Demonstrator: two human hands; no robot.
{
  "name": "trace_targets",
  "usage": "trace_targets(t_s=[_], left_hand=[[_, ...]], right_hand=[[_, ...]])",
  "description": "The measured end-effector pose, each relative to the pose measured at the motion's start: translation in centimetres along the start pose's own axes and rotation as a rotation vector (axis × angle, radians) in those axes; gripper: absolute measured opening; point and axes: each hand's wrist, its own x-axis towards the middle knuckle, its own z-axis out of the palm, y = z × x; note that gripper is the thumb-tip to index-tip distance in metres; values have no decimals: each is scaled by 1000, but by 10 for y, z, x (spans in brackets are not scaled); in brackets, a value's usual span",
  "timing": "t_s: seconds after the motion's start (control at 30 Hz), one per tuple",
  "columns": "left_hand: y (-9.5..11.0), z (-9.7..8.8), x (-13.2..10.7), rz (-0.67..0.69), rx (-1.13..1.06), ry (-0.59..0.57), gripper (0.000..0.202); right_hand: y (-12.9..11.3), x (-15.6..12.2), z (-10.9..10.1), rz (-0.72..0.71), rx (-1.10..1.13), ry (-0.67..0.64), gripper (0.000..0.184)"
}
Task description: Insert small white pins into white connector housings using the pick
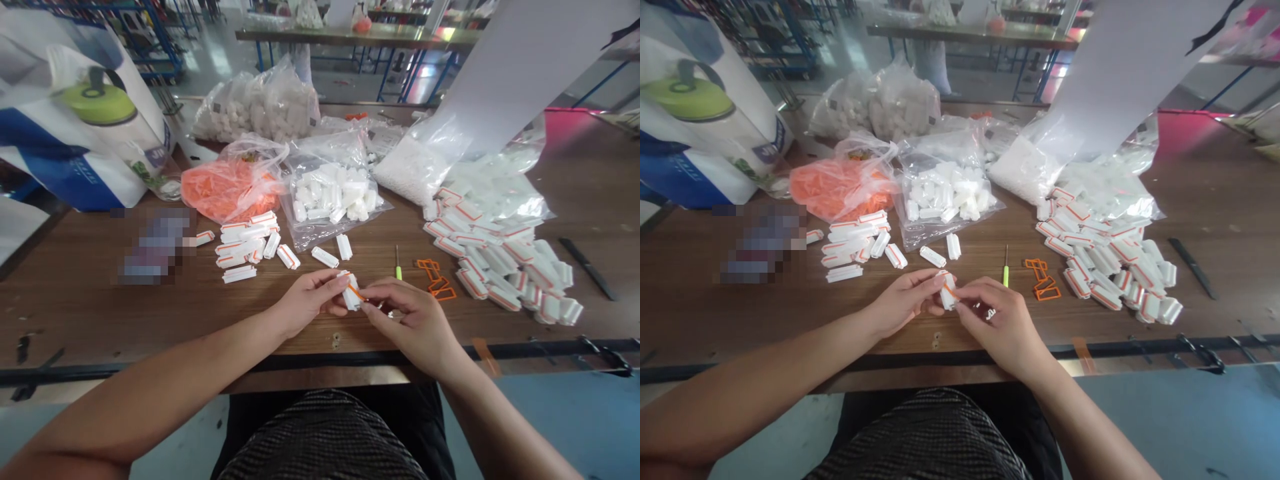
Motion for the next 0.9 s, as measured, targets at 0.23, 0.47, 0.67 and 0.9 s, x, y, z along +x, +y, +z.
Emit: trace_targets(t_s=[0.23,0.47,0.67,0.9], left_hand=[[1,-2,1,0,31,-38,41],[-1,-1,1,36,62,-18,39],[0,0,1,40,34,7,40],[0,0,0,66,-5,2,40]], right_hand=[[6,8,-10,-4,29,-169,11],[-1,5,-3,-241,-188,-92,13],[5,0,6,-407,-443,15,11],[4,-3,13,-353,-427,101,10]])
